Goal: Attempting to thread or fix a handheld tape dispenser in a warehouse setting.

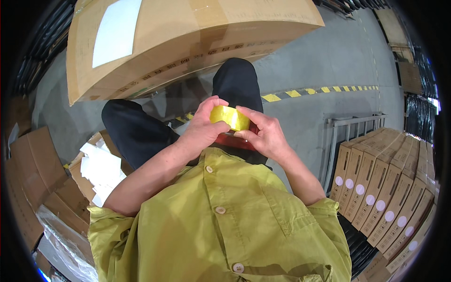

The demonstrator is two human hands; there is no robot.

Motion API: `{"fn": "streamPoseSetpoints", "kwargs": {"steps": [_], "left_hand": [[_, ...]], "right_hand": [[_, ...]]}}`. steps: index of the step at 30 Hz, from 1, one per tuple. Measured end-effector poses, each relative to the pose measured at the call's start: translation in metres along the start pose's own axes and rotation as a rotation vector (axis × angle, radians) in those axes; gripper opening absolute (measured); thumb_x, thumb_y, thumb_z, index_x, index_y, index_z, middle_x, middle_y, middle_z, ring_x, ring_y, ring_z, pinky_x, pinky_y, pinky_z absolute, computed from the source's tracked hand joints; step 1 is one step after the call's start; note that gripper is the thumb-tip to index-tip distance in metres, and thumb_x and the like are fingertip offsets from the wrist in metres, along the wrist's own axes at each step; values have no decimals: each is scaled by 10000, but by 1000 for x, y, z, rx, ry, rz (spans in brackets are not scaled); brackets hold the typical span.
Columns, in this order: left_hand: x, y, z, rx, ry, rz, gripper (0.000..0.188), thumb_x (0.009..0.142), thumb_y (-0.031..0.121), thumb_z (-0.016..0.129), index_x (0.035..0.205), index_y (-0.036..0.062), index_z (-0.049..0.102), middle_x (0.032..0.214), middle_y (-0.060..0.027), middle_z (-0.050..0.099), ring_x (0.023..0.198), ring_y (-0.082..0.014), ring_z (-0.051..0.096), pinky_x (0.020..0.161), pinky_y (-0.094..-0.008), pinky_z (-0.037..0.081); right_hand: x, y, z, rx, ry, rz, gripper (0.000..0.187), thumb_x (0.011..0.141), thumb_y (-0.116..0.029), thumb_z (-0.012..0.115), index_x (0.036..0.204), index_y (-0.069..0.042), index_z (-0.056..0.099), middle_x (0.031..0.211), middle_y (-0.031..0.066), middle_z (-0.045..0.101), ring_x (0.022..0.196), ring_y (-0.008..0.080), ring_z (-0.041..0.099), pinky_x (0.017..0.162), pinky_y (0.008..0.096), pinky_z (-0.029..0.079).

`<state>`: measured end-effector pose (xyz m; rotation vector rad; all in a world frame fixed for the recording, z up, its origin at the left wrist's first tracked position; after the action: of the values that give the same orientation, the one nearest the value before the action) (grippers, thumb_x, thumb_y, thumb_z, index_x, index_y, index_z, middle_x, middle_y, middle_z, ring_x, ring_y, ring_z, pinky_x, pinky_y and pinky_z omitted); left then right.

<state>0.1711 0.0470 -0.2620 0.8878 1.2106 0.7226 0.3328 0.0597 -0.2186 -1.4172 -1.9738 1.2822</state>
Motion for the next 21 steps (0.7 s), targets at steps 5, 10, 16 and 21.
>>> {"fn": "streamPoseSetpoints", "kwargs": {"steps": [5, 10, 16, 21], "left_hand": [[-4, 4, 4, 32, -5, -24, 478, 720, 5, 585, 1163, 119, 446, 1264, -78, 364, 1119, -183, 409, 937, -288, 356], [-6, 3, 6, 50, 48, 21, 446, 689, 67, 599, 1113, 103, 467, 1237, -107, 385, 1167, -240, 368, 971, -320, 323], [0, 7, 4, 179, 63, 62, 458, 699, 109, 629, 1128, 95, 471, 1243, -119, 389, 1174, -261, 370, 977, -343, 325], [1, 16, 2, 402, -53, 301, 506, 753, 156, 665, 1214, 93, 467, 1244, -119, 411, 1131, -258, 423, 949, -351, 360]], "right_hand": [[-2, -3, 0, -26, 16, -11, 534, 683, -34, 736, 1186, -62, 557, 903, 104, 641, 629, 112, 545, 589, 254, 469], [-2, 0, 5, -18, 24, -8, 534, 685, -41, 735, 1188, -65, 558, 903, 107, 640, 637, 115, 547, 596, 255, 472], [-1, 0, 1, -20, 18, 7, 548, 688, -66, 748, 1199, -62, 549, 929, 108, 638, 709, 126, 577, 651, 263, 486], [0, 15, -10, 158, -38, 126, 548, 715, -83, 736, 1219, -44, 523, 994, 118, 626, 862, 156, 610, 758, 277, 495]]}}
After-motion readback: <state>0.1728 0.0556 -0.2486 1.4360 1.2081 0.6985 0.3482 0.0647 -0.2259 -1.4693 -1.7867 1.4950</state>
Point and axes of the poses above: each hand's wrist, its own x-axis towards the middle knuckle, its own z-axis out of the palm, y = z × x, the point moved 4 cm from there along x, towards the middle knuckle
